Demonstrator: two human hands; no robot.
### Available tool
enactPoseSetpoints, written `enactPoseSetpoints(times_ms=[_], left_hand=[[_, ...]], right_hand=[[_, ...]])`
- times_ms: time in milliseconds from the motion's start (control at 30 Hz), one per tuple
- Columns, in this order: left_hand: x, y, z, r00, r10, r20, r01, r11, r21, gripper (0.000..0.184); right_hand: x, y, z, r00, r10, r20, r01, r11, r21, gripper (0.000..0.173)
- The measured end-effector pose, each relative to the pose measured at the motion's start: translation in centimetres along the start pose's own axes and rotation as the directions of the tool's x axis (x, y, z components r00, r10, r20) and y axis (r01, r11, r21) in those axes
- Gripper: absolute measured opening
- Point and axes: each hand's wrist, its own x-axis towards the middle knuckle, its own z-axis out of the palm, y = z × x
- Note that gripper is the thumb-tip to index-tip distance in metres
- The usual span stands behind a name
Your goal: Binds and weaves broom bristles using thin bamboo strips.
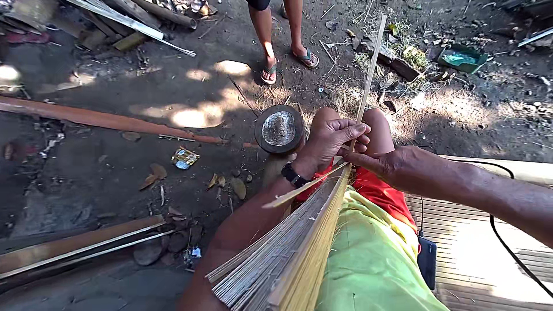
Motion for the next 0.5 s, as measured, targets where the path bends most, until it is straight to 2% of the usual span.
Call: enactPoseSetpoints(times_ms=[233,400,500], left_hand=[[-0.4,0.1,1.0,0.998,0.03,-0.057,-0.032,0.999,-0.031,0.024],[-0.4,0.0,1.1,0.998,0.048,-0.046,-0.05,0.998,-0.047,0.025],[-0.2,-0.1,0.8,0.998,0.044,-0.037,-0.047,0.997,-0.066,0.025]], right_hand=[[-1.3,-0.4,0.7,0.995,0.04,-0.088,-0.038,0.999,0.033,0.074],[-1.5,-0.7,0.5,0.995,0.042,-0.092,-0.047,0.997,-0.053,0.063],[-1.4,-1.1,-0.2,0.996,0.01,-0.094,-0.019,0.995,-0.096,0.062]])
